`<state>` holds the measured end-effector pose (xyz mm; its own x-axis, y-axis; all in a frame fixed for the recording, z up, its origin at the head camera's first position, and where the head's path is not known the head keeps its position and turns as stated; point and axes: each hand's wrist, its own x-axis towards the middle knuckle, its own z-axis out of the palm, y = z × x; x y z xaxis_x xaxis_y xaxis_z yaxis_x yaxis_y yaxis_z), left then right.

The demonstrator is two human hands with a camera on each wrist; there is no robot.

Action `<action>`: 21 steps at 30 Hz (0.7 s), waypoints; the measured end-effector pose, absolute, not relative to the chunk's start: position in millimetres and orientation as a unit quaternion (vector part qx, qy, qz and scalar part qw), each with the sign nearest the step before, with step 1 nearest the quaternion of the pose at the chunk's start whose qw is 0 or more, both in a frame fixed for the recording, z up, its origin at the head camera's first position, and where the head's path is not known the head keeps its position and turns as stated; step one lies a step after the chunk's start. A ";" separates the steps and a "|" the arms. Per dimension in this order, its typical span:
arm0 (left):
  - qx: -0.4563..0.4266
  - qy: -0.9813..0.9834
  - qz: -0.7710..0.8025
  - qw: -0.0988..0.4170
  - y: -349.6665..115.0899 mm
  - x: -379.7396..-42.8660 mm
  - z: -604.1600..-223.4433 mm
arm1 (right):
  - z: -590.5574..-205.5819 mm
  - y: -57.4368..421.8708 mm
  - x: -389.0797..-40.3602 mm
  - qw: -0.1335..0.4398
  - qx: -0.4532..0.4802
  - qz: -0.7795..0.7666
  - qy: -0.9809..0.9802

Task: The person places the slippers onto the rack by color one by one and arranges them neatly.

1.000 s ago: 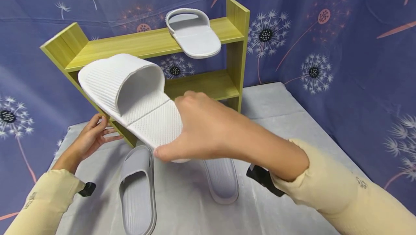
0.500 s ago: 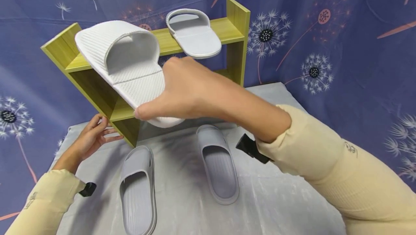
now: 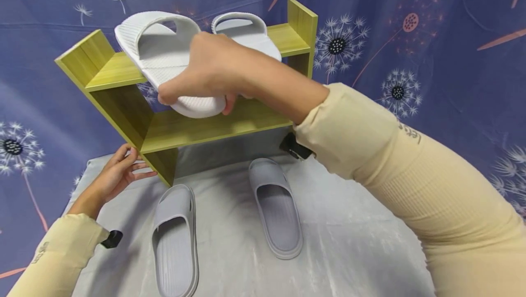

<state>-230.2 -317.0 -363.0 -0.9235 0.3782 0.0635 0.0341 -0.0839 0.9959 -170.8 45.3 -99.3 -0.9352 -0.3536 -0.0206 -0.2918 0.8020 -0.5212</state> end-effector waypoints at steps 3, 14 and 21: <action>0.155 0.665 0.720 0.120 -317.0 -230.3 -363.4 | -94.6 38.2 -177.3 0.073 -0.156 -0.277 0.945; 0.159 0.662 0.724 0.107 -315.5 -229.6 -362.3 | -90.9 23.4 -206.7 0.106 -0.140 -0.293 0.940; 0.155 0.666 0.721 0.107 -316.1 -229.5 -362.7 | -87.7 19.0 -219.5 0.119 -0.120 -0.277 0.946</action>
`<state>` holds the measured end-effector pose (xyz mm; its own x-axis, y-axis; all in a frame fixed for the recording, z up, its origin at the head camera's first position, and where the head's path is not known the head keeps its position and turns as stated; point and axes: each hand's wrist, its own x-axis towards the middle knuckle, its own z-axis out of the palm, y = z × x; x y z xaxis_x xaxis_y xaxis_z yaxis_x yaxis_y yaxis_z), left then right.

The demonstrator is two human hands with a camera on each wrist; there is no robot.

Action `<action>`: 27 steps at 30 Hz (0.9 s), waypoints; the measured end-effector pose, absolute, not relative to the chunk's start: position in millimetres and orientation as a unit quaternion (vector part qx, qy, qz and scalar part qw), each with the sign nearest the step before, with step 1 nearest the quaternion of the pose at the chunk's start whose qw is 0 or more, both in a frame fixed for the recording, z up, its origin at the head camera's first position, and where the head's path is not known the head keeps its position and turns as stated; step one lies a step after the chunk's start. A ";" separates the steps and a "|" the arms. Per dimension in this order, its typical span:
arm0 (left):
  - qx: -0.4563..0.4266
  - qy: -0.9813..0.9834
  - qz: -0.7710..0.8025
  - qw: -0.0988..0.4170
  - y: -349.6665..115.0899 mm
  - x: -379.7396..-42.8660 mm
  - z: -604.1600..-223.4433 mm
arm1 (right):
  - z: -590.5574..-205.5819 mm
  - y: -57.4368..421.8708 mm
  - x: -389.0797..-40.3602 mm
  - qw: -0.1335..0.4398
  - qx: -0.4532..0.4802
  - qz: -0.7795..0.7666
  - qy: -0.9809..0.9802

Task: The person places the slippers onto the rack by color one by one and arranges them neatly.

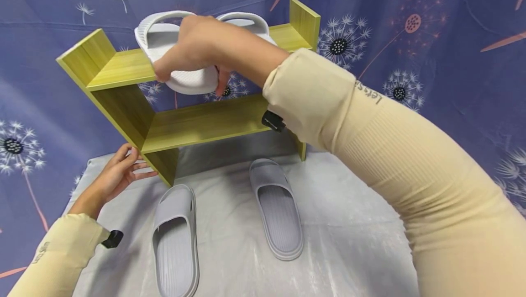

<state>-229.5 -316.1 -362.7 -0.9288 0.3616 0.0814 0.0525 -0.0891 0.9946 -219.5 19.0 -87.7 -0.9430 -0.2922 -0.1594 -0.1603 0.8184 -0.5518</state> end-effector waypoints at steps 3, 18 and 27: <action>0.155 0.667 0.721 0.107 -316.2 -229.6 -362.5 | -86.1 15.4 -222.8 0.125 -0.120 -0.267 0.948; 0.150 0.671 0.718 0.108 -316.0 -229.6 -362.3 | -82.7 3.0 -230.8 0.139 -0.110 -0.206 0.962; 0.149 0.667 0.722 0.108 -316.9 -231.3 -363.6 | -90.2 -13.0 -239.5 0.090 -0.138 -0.077 0.983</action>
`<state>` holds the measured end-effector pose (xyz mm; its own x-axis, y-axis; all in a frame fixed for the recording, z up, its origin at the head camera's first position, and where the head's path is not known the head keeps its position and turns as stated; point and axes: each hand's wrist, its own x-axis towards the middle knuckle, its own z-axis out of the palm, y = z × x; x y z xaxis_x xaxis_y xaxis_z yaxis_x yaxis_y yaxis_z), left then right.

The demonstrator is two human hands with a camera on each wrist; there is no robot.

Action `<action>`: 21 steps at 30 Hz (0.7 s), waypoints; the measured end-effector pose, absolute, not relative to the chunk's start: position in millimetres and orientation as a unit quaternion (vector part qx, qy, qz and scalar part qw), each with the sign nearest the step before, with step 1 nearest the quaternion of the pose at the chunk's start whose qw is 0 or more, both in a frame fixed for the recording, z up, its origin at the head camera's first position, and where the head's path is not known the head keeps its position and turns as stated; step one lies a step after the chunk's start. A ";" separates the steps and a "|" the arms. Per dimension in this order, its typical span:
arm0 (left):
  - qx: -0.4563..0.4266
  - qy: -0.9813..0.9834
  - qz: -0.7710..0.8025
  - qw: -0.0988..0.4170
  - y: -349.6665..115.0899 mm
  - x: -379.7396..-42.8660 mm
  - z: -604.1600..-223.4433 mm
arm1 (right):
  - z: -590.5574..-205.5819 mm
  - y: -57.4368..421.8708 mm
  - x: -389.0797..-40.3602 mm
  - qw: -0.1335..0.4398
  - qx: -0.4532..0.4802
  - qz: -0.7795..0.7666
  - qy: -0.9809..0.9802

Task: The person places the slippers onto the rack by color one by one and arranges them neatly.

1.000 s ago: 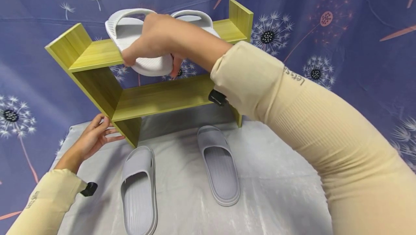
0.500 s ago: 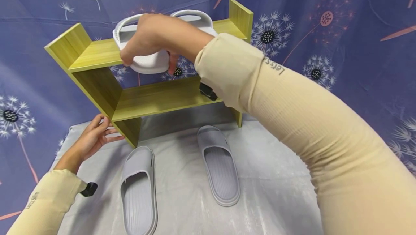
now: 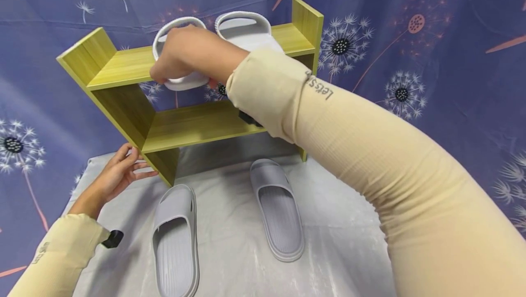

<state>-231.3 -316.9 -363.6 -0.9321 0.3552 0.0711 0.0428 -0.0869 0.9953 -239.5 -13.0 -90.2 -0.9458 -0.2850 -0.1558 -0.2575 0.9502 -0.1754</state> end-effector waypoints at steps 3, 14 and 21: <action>0.152 0.664 0.724 0.110 -316.5 -231.6 -362.9 | -91.8 -16.3 -241.2 0.080 -0.141 -0.047 0.986; 0.149 0.665 0.723 0.113 -315.9 -230.8 -362.2 | -91.8 -19.0 -241.6 0.092 -0.157 -0.004 0.983; 0.146 0.669 0.720 0.112 -315.6 -230.0 -362.4 | -92.3 -18.0 -240.7 0.085 -0.150 0.002 0.985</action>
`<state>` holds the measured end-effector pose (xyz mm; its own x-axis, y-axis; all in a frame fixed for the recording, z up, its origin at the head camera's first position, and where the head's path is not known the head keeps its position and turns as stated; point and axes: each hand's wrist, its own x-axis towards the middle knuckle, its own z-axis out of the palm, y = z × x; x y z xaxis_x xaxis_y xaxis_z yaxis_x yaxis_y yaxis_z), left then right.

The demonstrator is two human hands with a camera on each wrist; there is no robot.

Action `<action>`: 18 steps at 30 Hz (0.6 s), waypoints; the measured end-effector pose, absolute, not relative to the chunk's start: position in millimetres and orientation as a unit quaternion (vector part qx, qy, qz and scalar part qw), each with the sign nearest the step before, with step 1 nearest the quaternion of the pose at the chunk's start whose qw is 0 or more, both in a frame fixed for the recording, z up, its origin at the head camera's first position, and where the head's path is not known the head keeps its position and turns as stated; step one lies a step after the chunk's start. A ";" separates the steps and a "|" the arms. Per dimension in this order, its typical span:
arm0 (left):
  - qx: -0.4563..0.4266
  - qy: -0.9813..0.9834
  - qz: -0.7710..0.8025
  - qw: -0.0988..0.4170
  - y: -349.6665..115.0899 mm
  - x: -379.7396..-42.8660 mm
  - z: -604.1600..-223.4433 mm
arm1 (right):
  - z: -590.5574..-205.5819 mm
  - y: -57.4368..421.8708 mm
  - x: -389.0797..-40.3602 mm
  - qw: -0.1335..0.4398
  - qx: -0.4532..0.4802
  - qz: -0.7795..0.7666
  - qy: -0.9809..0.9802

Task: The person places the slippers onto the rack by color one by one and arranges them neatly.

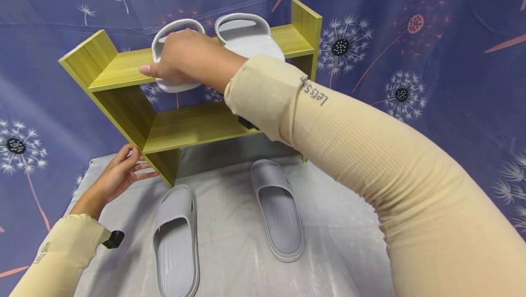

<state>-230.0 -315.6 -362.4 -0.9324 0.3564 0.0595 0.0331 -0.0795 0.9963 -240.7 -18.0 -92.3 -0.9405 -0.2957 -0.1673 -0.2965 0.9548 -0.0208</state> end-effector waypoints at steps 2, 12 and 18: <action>0.147 0.668 0.721 0.112 -315.8 -230.1 -362.4 | -92.0 -17.5 -240.0 0.082 -0.144 0.002 0.986; 0.145 0.669 0.721 0.112 -316.0 -229.6 -362.8 | -91.7 -8.6 -223.7 0.037 -0.141 -0.002 0.989; 0.141 0.671 0.720 0.113 -316.2 -229.5 -362.6 | -90.9 1.8 -204.8 0.008 -0.147 -0.030 0.989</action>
